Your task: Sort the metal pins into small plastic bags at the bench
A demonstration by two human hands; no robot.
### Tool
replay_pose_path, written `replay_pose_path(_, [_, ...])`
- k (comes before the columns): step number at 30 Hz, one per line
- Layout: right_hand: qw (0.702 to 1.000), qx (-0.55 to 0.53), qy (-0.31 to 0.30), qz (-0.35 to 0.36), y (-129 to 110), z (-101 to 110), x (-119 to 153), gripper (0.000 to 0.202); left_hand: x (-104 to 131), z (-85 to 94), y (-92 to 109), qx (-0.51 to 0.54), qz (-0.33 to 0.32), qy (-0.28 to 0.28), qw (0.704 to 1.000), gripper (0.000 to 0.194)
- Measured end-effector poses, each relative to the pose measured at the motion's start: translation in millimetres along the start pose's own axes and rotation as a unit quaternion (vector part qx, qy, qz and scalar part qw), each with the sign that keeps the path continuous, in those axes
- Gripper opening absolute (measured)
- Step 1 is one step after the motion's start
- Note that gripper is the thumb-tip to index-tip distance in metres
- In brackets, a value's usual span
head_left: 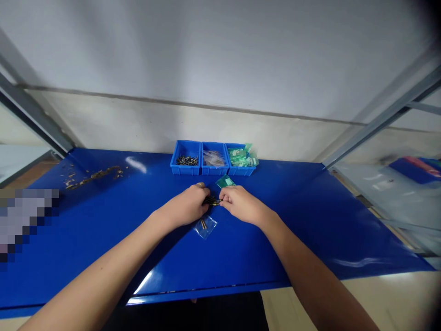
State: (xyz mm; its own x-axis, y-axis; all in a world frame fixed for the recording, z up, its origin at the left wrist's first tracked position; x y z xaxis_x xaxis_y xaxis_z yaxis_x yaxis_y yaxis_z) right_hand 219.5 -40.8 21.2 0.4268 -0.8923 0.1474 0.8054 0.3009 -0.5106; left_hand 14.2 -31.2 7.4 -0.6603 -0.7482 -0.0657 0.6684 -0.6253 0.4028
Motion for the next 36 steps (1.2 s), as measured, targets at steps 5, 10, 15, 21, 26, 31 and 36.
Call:
replay_pose_path(5, [1.0,0.018,0.014,0.01,-3,-3,-1,0.009,1,0.3,-1,0.01,-0.005,0.001,1.0,0.017])
replay_pose_path(10, [0.999,0.026,0.033,0.018,-6,-5,-1,0.01,-1,-1.2,0,0.012,-0.026,0.013,1.0,0.021])
replay_pose_path(15, [0.998,0.021,0.06,0.028,-6,-9,-2,0.01,-1,-0.7,3,0.005,-0.013,0.005,1.0,0.02])
replay_pose_path(21, [0.997,-0.006,0.075,0.005,-3,-16,-8,0.011,-2,-2.9,15,-0.031,0.014,0.003,0.999,0.034])
replay_pose_path(26, [0.996,-0.025,0.084,0.025,-3,-17,-9,0.015,-8,-14.8,14,-0.119,0.029,0.033,0.992,0.027])
replay_pose_path(31, [0.996,-0.048,0.062,0.043,-3,-12,-7,0.015,-11,-20.6,8,-0.149,0.004,0.029,0.988,0.022])
replay_pose_path(36, [0.996,-0.051,0.058,0.044,-4,-10,-5,0.013,-12,-21.4,8,-0.172,-0.021,0.024,0.985,0.024])
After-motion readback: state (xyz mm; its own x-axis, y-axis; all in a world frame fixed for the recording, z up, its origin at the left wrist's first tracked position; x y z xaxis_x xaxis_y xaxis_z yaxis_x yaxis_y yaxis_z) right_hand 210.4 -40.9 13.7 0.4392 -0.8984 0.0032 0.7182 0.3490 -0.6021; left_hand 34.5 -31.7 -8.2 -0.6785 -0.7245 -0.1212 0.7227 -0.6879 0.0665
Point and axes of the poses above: each hand's wrist, its own x-axis away from the middle knuckle, its own z-axis out of the back of the hand, y = z × x, the point moved 1 cm from there along -x, towards the middle knuckle, and after that the axes turned 2 degrees about -z, right-handed, at the moved point
